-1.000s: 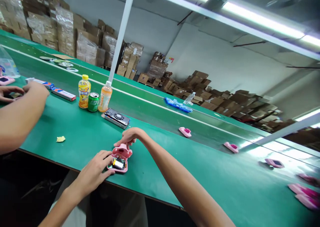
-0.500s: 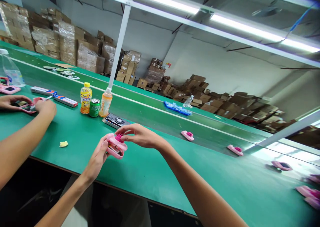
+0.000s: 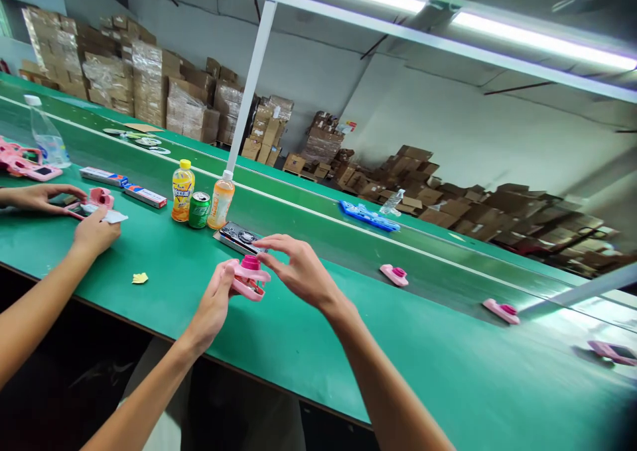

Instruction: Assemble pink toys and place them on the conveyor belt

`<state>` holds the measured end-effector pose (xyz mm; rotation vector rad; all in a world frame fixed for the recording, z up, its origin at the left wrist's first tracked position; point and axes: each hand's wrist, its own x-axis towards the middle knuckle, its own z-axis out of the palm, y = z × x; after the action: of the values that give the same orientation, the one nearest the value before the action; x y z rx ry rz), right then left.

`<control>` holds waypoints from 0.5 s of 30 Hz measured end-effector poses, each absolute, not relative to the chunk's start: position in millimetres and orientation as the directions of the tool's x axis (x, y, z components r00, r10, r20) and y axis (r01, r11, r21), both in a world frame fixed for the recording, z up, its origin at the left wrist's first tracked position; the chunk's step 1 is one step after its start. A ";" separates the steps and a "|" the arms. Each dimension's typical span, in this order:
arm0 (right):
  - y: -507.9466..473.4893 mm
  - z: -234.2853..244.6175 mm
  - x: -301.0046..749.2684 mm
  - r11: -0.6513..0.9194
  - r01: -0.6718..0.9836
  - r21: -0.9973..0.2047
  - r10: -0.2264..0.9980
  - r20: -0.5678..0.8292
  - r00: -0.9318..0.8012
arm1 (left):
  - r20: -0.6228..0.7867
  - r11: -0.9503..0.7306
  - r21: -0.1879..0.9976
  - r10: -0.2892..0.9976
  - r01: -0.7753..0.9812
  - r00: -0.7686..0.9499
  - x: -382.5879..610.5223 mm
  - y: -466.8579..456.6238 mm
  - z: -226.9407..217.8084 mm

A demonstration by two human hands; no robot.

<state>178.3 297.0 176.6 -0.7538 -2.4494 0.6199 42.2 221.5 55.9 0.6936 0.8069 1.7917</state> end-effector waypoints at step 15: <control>249.3 75.0 160.2 0.383 0.265 -0.885 0.916 0.326 -0.235 | 0.066 -0.335 0.745 0.897 -0.576 -0.437 70.7 231.2 44.6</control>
<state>160.2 249.3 75.0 -1.0445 -1.7250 0.8903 70.7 231.2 44.6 0.5932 0.8104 1.9104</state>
